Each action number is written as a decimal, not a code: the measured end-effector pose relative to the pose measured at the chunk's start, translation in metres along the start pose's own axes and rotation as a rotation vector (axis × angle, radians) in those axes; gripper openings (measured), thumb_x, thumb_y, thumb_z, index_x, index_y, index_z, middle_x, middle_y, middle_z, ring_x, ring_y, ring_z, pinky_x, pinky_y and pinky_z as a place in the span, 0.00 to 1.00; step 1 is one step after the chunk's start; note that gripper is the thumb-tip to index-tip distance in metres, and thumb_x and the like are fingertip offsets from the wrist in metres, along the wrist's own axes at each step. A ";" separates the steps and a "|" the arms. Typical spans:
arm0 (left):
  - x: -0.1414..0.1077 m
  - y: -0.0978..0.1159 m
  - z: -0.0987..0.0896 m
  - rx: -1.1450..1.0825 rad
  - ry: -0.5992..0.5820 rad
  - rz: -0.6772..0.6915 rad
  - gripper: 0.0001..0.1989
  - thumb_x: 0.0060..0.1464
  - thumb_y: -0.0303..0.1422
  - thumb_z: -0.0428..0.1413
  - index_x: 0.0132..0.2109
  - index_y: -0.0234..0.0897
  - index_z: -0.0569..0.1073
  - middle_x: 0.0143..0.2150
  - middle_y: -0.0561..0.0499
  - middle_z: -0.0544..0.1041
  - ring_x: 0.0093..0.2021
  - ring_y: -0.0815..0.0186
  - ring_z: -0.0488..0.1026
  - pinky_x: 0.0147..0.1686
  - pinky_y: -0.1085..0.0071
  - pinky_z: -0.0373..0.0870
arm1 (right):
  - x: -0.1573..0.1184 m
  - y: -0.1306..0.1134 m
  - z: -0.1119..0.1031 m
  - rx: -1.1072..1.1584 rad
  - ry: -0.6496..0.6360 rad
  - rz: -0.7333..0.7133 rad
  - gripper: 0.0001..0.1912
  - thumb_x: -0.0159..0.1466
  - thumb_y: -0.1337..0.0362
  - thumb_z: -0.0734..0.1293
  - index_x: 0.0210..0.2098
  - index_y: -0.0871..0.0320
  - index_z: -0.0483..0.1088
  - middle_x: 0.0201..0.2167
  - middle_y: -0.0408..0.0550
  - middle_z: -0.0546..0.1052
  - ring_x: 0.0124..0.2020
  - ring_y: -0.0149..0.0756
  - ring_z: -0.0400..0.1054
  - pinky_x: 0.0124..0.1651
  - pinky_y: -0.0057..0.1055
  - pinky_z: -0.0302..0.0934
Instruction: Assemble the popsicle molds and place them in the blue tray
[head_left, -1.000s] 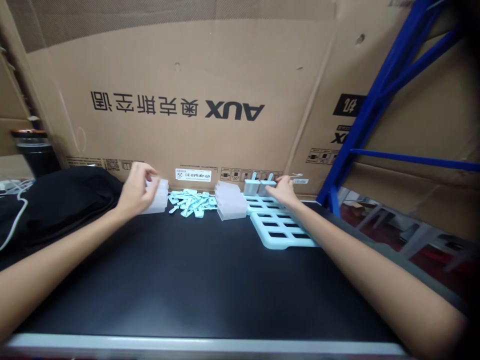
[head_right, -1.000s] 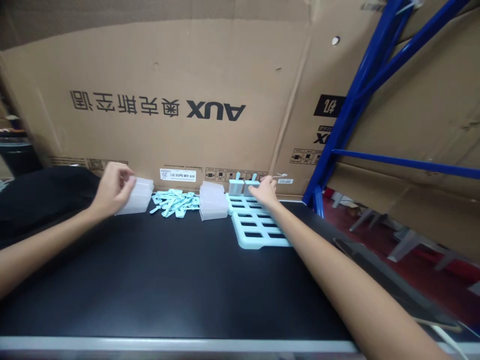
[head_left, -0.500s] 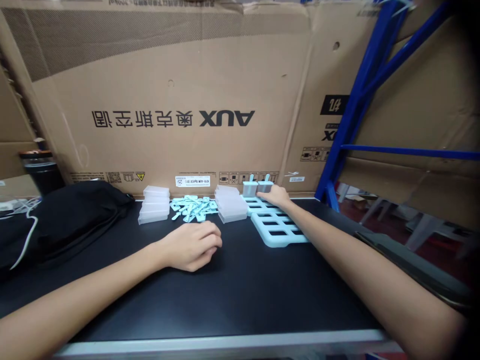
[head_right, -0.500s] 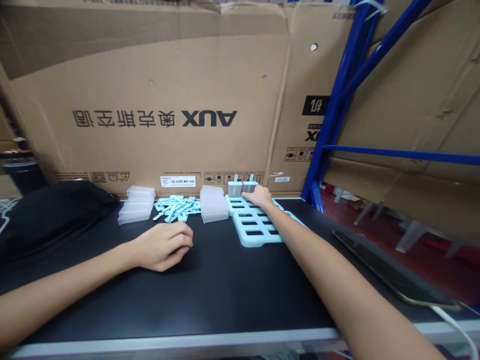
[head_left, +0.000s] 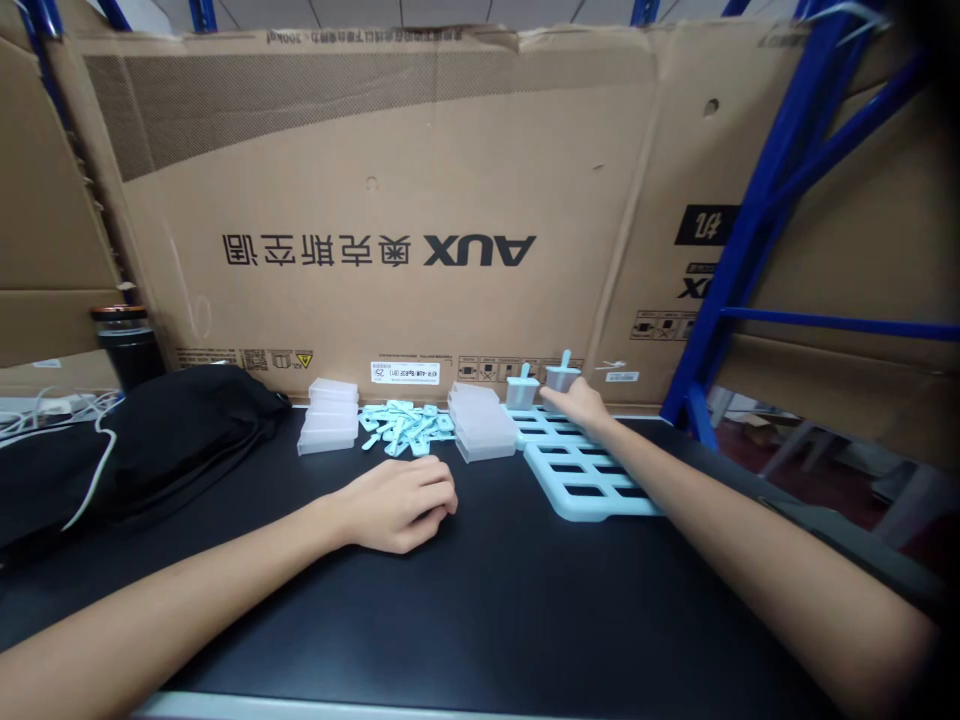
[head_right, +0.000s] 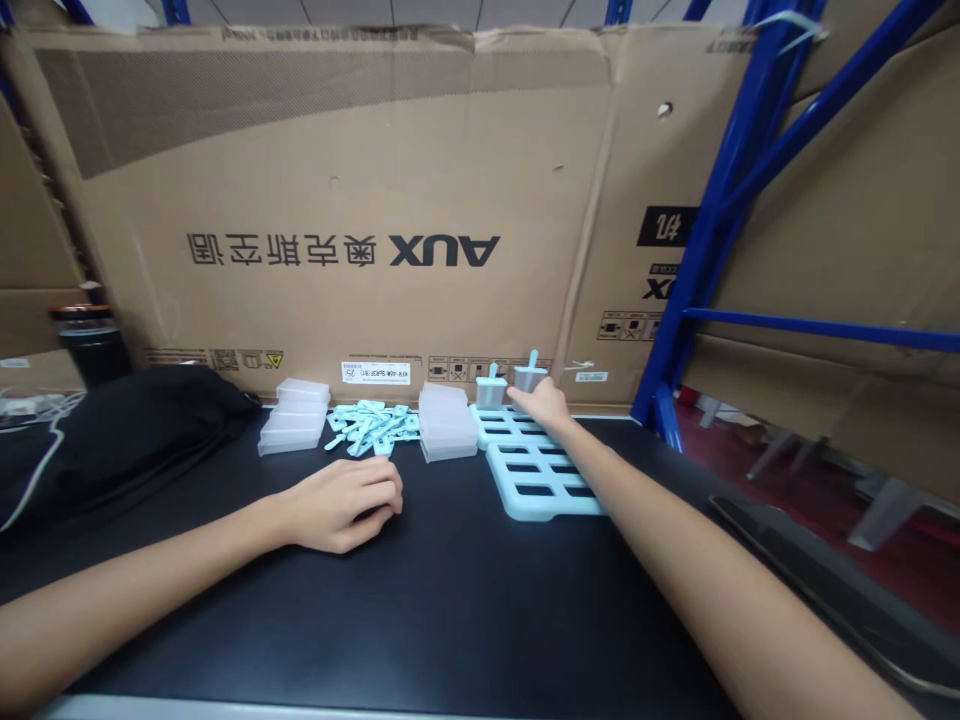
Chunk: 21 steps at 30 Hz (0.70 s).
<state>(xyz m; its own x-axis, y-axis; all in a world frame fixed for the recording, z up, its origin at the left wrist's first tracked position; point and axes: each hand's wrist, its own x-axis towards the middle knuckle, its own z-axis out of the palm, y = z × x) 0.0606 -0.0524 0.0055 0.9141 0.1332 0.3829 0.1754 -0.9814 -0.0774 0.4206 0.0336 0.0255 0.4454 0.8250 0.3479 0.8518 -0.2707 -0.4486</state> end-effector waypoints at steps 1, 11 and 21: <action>0.000 0.000 0.000 -0.002 -0.001 -0.003 0.05 0.60 0.26 0.49 0.42 0.39 0.67 0.42 0.48 0.72 0.42 0.65 0.70 0.40 0.72 0.69 | 0.001 -0.002 -0.003 0.015 -0.005 -0.011 0.28 0.59 0.50 0.64 0.53 0.62 0.66 0.44 0.62 0.77 0.44 0.50 0.73 0.42 0.38 0.66; 0.000 -0.002 0.002 -0.040 -0.023 -0.042 0.05 0.61 0.26 0.48 0.42 0.39 0.67 0.40 0.49 0.73 0.42 0.64 0.70 0.42 0.70 0.68 | -0.018 -0.108 -0.038 -0.217 -0.324 -0.554 0.36 0.58 0.36 0.60 0.54 0.56 0.61 0.46 0.60 0.76 0.42 0.52 0.71 0.42 0.42 0.62; 0.001 -0.002 0.002 0.008 -0.039 -0.019 0.05 0.60 0.26 0.48 0.41 0.39 0.68 0.38 0.50 0.74 0.39 0.63 0.69 0.39 0.70 0.67 | -0.034 -0.188 -0.023 -0.559 -0.118 -0.881 0.39 0.55 0.32 0.62 0.51 0.56 0.72 0.44 0.61 0.78 0.47 0.56 0.71 0.45 0.45 0.59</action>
<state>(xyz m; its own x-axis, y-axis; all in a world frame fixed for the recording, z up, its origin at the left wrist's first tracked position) 0.0620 -0.0501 0.0042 0.9242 0.1571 0.3481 0.1954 -0.9776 -0.0776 0.2513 0.0451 0.1171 -0.3977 0.8768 0.2704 0.8813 0.2831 0.3782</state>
